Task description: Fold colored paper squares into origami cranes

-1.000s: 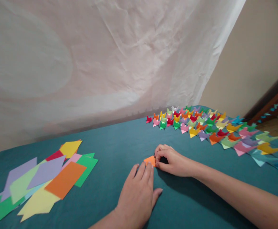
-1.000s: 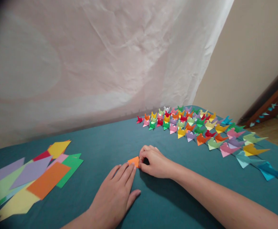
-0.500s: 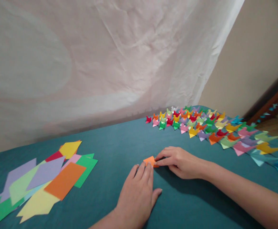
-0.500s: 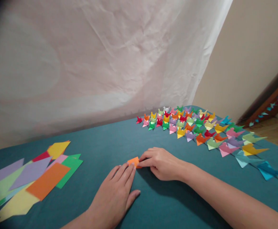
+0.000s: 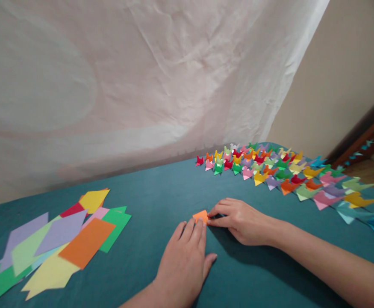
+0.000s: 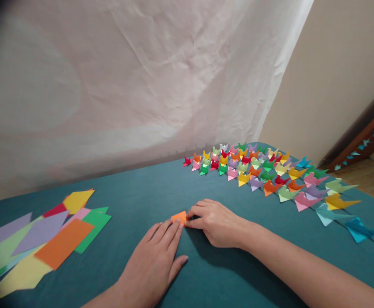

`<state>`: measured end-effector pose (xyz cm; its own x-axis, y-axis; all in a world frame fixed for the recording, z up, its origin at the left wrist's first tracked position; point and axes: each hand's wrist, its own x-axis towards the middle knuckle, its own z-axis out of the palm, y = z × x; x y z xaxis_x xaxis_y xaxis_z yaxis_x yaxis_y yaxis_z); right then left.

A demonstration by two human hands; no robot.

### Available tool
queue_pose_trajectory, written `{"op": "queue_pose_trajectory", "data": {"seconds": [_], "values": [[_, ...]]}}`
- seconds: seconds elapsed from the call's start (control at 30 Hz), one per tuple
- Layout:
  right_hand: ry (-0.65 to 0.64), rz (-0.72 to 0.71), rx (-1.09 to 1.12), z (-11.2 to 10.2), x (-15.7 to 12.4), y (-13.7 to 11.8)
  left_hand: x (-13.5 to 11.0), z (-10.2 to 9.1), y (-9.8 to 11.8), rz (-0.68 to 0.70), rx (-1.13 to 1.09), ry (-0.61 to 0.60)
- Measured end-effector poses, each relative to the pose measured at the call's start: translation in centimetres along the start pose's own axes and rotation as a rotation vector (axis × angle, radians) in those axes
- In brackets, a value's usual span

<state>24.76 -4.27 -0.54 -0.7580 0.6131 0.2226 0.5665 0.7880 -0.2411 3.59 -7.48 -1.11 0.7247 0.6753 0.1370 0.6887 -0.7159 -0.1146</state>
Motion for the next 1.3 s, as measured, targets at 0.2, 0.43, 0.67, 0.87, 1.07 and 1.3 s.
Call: {"op": "queue_pose_trajectory", "data": {"seconds": [0.2, 0.43, 0.67, 0.87, 1.07, 1.3], "values": [[-0.007, -0.016, -0.056, 0.0, 0.0, -0.1, 0.0, -0.4, 0.2, -0.025, 0.003, -0.039], [-0.028, -0.023, -0.104, -0.1, 0.0, -0.4, 0.2, -0.7, 0.0, -0.008, -0.001, -0.057], [-0.044, -0.026, -0.163, -0.4, 0.2, -0.8, 0.1, -0.7, 0.0, -0.016, -0.029, -0.063], [-0.085, -0.02, -0.213, -0.7, 0.4, -1.4, 0.1, -1.0, -0.2, -0.021, -0.083, -0.074], [-0.113, -0.001, -0.238, -0.9, 0.4, -1.8, 0.3, -1.2, -0.5, -0.018, -0.102, -0.095], [-0.077, 0.014, -0.153, -0.7, 0.2, -1.4, 0.4, -1.4, -0.5, -0.015, -0.098, -0.1]]}}
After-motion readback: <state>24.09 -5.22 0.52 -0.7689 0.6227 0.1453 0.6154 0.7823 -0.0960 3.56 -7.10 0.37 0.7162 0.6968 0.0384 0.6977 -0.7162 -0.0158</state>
